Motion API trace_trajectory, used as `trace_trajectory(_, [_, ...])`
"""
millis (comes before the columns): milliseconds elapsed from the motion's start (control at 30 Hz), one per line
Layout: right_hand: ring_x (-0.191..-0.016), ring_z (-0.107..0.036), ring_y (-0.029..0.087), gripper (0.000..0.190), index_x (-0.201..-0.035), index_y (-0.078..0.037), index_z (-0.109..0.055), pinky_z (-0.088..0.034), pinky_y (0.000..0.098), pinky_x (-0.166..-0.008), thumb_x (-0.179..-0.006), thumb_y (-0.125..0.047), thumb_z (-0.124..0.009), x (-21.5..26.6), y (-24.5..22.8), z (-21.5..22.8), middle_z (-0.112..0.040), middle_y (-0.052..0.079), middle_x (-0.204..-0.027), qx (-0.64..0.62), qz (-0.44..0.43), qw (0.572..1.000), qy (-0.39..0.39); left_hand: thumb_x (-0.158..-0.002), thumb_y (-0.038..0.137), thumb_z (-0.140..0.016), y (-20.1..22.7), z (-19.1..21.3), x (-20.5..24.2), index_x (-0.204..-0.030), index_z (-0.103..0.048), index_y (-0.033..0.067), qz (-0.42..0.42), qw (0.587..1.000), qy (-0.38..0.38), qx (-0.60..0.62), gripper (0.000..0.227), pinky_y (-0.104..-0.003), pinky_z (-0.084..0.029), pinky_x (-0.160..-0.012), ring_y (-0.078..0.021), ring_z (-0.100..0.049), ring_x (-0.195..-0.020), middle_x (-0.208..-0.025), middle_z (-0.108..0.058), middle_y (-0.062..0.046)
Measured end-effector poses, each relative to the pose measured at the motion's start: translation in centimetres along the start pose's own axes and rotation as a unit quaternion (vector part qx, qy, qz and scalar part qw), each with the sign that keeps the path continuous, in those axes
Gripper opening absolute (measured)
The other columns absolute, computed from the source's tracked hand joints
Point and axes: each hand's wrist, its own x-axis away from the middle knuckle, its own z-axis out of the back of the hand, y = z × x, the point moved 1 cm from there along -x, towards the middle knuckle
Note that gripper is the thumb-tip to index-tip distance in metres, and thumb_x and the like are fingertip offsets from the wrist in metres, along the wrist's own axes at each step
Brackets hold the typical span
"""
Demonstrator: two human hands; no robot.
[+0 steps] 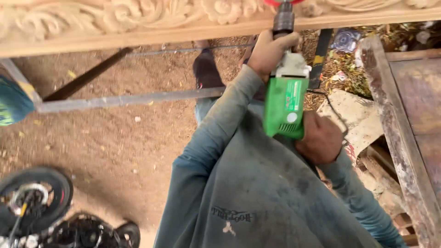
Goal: Carving and sanding a decorative wooden beam using an electric tool.
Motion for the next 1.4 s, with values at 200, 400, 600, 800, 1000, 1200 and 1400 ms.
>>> trace_trajectory(200, [-0.071,-0.064,0.035,0.031,-0.097,-0.005,-0.059,-0.053,0.0457,-0.063,-0.083,-0.026,-0.077,-1.9,-7.6,2.0,-0.061,0.013,-0.084,-0.020,-0.048,0.998,0.017,-0.080,0.013,-0.073,3.9,1.4,0.4,-0.081,-0.068,-0.0038,0.101,0.992,-0.073,-0.020,0.018,-0.032,-0.056,-0.054,-0.0140,-0.065,-0.057,-0.070,-0.068,-0.005])
trace_trajectory(400, [-0.069,-0.066,0.038,0.051,-0.096,-0.004,-0.059,-0.051,0.0493,-0.056,-0.075,-0.043,-0.084,-5.3,-15.0,2.6,-0.064,0.015,-0.085,-0.024,-0.190,0.981,-0.010,-0.074,0.010,-0.075,6.4,2.9,-0.4,-0.081,-0.064,-0.0040,0.230,0.967,-0.110,0.017,0.018,-0.036,-0.054,-0.047,-0.0178,-0.064,-0.049,-0.066,-0.067,-0.009])
trace_trajectory(600, [-0.072,-0.065,0.040,0.043,-0.093,-0.005,-0.057,-0.052,0.0502,-0.059,-0.073,-0.032,-0.083,-8.5,-19.7,2.2,-0.065,0.014,-0.085,-0.042,-0.282,0.958,-0.020,-0.071,0.012,-0.076,7.5,4.6,-1.4,-0.078,-0.067,-0.0053,0.272,0.949,-0.158,-0.022,0.020,-0.032,-0.051,-0.043,-0.0152,-0.062,-0.047,-0.065,-0.067,-0.009])
trace_trajectory(800, [-0.074,-0.065,0.038,0.038,-0.094,-0.006,-0.056,-0.052,0.0482,-0.062,-0.070,-0.022,-0.081,-9.7,-20.7,2.4,-0.063,0.014,-0.085,-0.034,-0.289,0.956,-0.031,-0.073,0.011,-0.076,7.7,5.1,-1.3,-0.077,-0.066,-0.0047,0.297,0.941,-0.159,-0.025,0.019,-0.032,-0.049,-0.042,-0.0151,-0.060,-0.046,-0.065,-0.066,-0.008])
trace_trajectory(1000, [-0.070,-0.064,0.035,0.043,-0.103,-0.003,-0.059,-0.052,0.0449,-0.060,-0.068,-0.018,-0.079,-11.7,-22.3,3.2,-0.062,0.013,-0.087,-0.035,-0.290,0.955,-0.061,-0.077,0.009,-0.073,9.1,6.8,-1.7,-0.082,-0.062,-0.0030,0.298,0.932,-0.201,0.039,0.017,-0.034,-0.056,-0.050,-0.0166,-0.065,-0.052,-0.068,-0.068,-0.010])
trace_trajectory(1200, [-0.069,-0.063,0.035,0.041,-0.101,-0.004,-0.058,-0.051,0.0446,-0.061,-0.069,-0.019,-0.080,-13.0,-23.3,3.2,-0.060,0.012,-0.087,-0.034,-0.276,0.958,-0.069,-0.080,0.011,-0.074,10.5,8.3,-1.6,-0.086,-0.061,0.0008,0.282,0.943,-0.175,0.003,0.018,-0.033,-0.057,-0.052,-0.0158,-0.065,-0.055,-0.070,-0.067,-0.008])
trace_trajectory(1400, [-0.071,-0.062,0.034,0.042,-0.098,-0.005,-0.058,-0.051,0.0443,-0.062,-0.064,-0.019,-0.079,-11.8,-22.2,3.1,-0.059,0.012,-0.087,-0.021,-0.255,0.963,-0.085,-0.084,0.011,-0.072,10.5,8.4,-0.6,-0.084,-0.062,0.0005,0.264,0.944,-0.196,0.034,0.015,-0.032,-0.056,-0.052,-0.0153,-0.064,-0.055,-0.070,-0.067,-0.008])
